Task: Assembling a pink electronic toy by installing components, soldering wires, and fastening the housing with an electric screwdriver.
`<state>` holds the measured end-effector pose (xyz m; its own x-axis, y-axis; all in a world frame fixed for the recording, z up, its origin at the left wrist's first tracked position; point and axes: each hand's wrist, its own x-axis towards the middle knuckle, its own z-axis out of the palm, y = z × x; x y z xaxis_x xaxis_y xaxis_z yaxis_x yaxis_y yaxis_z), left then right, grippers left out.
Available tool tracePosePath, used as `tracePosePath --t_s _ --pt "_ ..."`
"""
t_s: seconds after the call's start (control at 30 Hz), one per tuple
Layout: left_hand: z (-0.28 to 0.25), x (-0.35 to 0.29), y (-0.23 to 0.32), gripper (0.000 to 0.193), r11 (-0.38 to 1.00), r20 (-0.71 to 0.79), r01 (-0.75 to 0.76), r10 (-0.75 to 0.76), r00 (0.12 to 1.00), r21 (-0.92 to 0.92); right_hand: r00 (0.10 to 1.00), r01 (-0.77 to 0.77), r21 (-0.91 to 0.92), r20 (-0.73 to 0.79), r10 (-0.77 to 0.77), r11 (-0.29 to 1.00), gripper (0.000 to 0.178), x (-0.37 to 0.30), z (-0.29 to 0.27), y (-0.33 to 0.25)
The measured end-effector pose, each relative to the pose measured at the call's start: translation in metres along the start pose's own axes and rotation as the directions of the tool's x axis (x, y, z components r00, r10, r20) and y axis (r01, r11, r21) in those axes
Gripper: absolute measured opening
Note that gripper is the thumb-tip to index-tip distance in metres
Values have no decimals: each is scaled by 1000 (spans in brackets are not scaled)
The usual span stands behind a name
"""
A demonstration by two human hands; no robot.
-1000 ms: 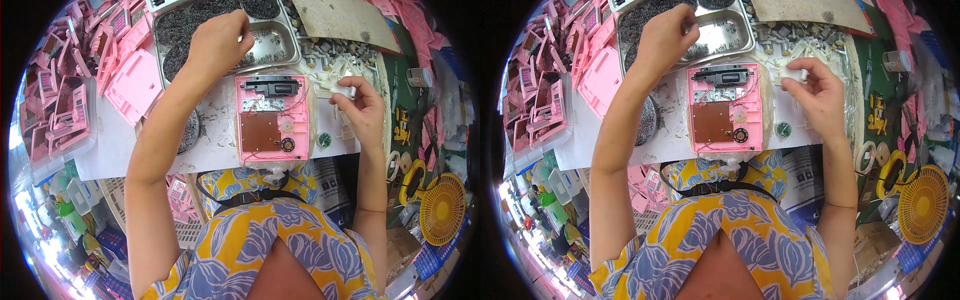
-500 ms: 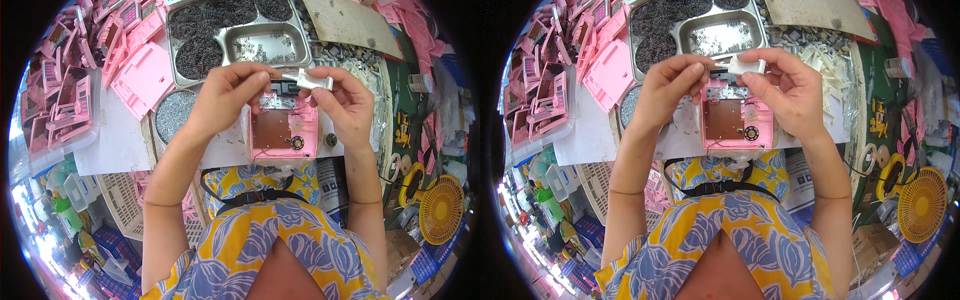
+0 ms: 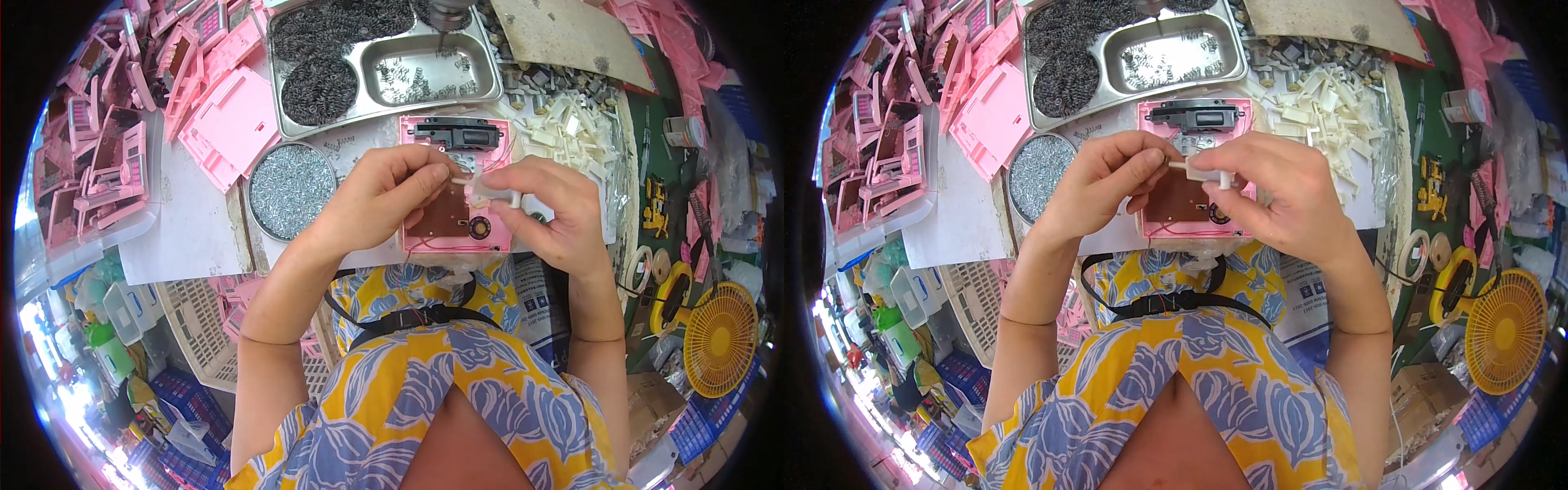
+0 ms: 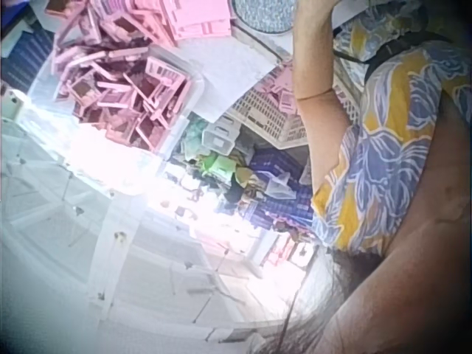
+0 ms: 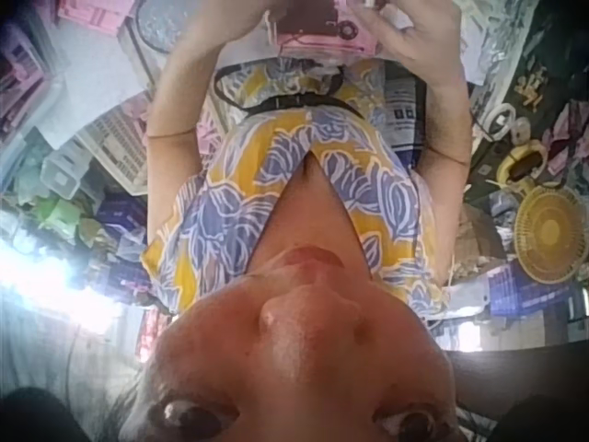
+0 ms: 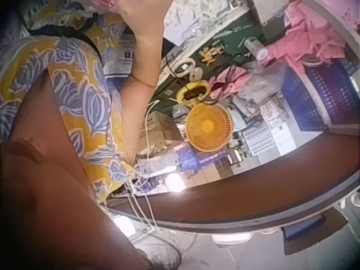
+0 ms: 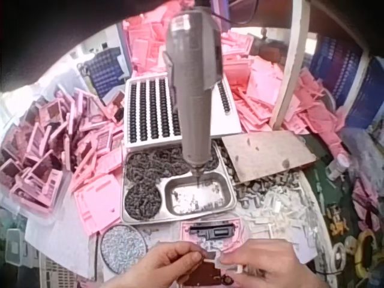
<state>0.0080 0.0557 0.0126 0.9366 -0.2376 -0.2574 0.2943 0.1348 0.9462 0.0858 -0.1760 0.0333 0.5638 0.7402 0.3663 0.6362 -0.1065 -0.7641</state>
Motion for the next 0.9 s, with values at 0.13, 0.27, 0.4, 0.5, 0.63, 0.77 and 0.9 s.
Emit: tracePosePath --t_s 0.13,0.27,0.4,0.5,0.63,0.77,0.9 --pt "5 2 7 25 990 66 79 -87 994 114 996 84 -72 2 -84 994 26 -11 -2 7" --pt "6 -14 9 23 982 66 166 -172 983 86 992 129 75 2 -130 989 21 -13 10 5" --pt "7 -7 2 23 953 194 294 -274 942 -79 997 63 130 -41 -59 990 33 -38 13 11" --pt "9 -9 1 24 952 187 302 -289 939 -45 998 23 199 -66 -10 980 39 -47 19 9" --pt "4 -17 2 23 976 160 216 -209 965 -33 994 -25 246 -96 50 969 46 -48 7 4" --pt "9 -23 1 18 982 43 187 -187 981 6 990 108 108 -103 -97 988 39 -43 3 3" --pt "21 -23 9 16 954 46 285 -290 956 94 993 120 32 15 -121 992 31 -38 5 -7"
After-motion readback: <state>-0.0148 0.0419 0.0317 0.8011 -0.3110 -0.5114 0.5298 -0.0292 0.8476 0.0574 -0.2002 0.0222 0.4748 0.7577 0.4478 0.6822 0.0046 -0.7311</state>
